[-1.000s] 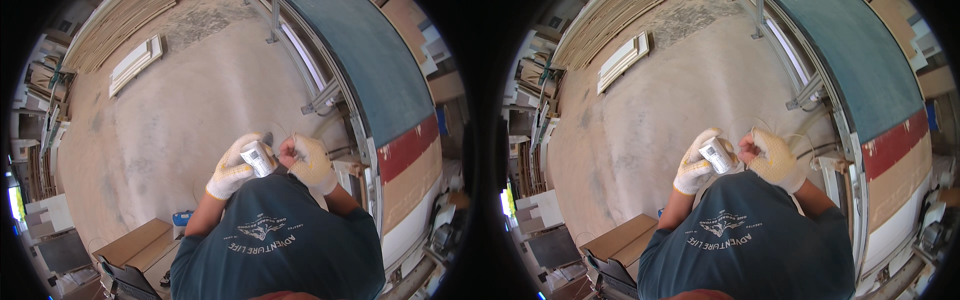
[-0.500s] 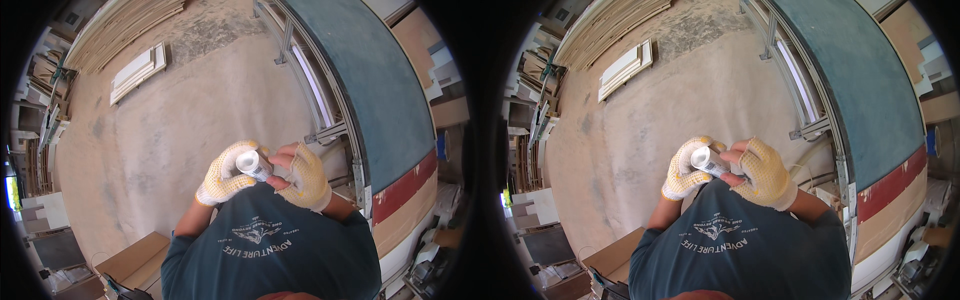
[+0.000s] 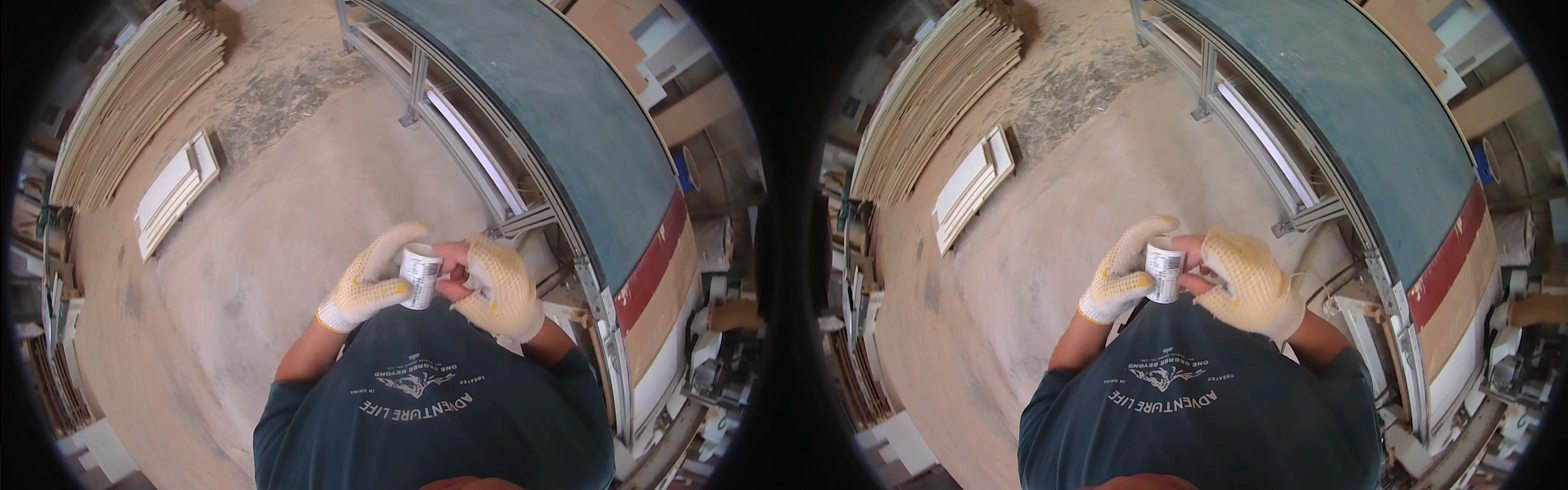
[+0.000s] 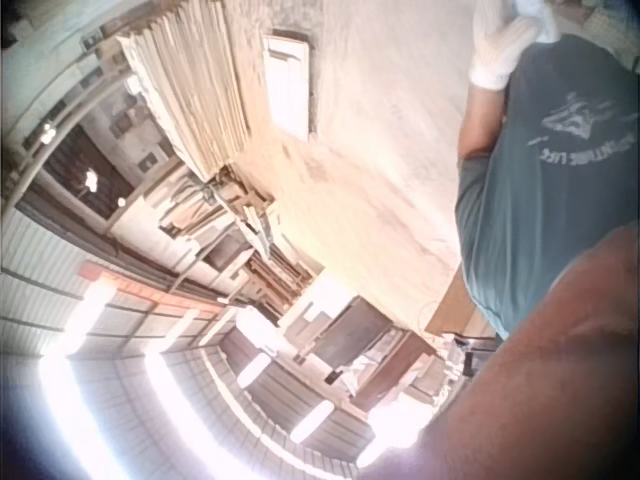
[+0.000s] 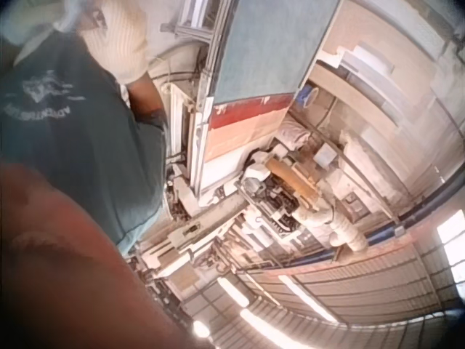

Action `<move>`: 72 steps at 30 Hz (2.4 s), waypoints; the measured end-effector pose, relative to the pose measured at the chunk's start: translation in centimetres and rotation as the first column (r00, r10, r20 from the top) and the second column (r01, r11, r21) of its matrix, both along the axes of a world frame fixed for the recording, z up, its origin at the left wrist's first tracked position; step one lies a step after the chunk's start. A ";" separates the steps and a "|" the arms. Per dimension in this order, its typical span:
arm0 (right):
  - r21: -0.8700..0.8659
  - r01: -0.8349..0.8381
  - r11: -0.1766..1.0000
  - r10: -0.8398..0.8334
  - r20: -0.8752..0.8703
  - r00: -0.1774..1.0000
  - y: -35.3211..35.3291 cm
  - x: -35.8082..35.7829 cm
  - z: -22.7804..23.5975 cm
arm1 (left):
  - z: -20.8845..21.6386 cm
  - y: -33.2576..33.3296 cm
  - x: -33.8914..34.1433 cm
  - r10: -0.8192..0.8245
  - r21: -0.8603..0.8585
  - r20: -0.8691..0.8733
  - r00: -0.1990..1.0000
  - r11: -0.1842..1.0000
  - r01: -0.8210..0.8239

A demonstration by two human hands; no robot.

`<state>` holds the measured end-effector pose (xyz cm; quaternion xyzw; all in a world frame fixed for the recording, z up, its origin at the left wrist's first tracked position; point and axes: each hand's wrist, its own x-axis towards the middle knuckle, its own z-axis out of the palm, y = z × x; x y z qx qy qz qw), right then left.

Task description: The person walks to a CNC machine, picks up a roll of labels, and applies a label to a white panel on the machine bed. They then return to the control station, unroll the label roll to inspect the printed labels, and operate the computer using a mouse.

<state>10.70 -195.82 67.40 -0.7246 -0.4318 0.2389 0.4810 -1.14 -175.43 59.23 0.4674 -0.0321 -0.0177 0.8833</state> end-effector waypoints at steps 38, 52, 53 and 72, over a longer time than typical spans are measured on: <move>0.123 0.990 -0.075 -0.994 -0.086 -0.065 -3.2 -51.2 -5.1 | -1.1 -14.1 -14.2 -0.939 0.028 -0.087 -0.334 -0.337 0.941; 0.240 0.876 -0.418 -0.907 -0.064 -0.416 -6.1 -65.9 -5.3 | 0.0 -24.6 -28.0 -0.817 -0.008 -0.117 -0.565 -0.568 0.823; 0.221 0.880 -0.420 -0.907 -0.075 -0.414 -6.8 -66.0 -5.0 | 0.1 -25.5 -28.1 -0.813 -0.001 -0.144 -0.565 -0.570 0.821; 0.133 0.729 -0.671 -0.733 0.025 -0.680 -21.3 -69.9 -0.3 | 5.3 -49.1 -31.8 -0.571 0.262 -0.077 -0.817 -0.802 0.537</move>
